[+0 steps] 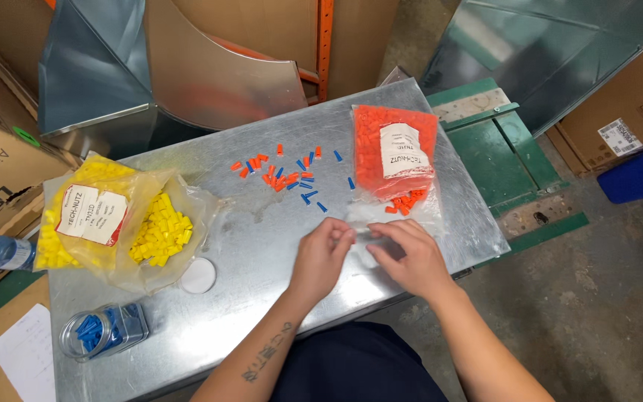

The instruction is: The person sorts small plastic pieces by color on a metal table. They pick up blue, yellow, and orange pieces from a mixed pile and place them into separate clear plastic bags or a small container. The person continues sorting the pieces one by one throughout the video.

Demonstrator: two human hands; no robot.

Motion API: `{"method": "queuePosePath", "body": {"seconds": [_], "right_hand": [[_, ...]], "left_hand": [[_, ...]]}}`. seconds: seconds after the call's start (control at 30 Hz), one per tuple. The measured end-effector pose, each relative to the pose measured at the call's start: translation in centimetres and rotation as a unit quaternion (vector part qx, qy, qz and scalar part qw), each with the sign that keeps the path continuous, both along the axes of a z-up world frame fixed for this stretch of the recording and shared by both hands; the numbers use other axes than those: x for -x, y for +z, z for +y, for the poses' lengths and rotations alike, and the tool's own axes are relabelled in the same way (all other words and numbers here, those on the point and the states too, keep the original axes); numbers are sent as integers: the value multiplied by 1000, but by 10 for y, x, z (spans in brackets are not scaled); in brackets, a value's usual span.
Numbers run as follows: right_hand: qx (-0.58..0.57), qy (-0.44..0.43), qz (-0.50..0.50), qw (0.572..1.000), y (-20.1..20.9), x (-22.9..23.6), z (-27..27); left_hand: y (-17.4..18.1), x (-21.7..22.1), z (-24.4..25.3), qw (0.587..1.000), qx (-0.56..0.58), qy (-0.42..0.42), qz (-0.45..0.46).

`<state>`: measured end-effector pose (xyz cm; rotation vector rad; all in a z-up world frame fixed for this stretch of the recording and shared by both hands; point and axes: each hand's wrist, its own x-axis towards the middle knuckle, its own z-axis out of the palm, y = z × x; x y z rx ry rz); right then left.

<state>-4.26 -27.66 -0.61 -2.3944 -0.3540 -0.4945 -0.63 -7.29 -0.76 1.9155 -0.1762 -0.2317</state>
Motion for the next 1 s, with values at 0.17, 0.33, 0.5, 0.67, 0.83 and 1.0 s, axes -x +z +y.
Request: {"method": "queuePosePath", "body": {"seconds": [0.17,0.33,0.5,0.67,0.83,1.0], "right_hand": [[-59,8,28,998,-6,2,3],[-42,-15,33,998,-15,-7,-9],[11,-47,0,999,-15,-25,-30],[144,-118,22,982,-18,-42,-50],[111,-112,-55,986,-39,-34,-42],[84,-104,-69,989,-50,-21,-26]], "left_hand": [[-1,2,-27,999,44,-6,-7],[-14,-3,-32,999,45,-21,-15],[-23,-41,-3,992,-40,-21,-116],[-23,-97,57,938,-303,102,-131],[-28,-119,78,939,-323,80,-85],[-47,-130,86,931,-354,56,-66]]}}
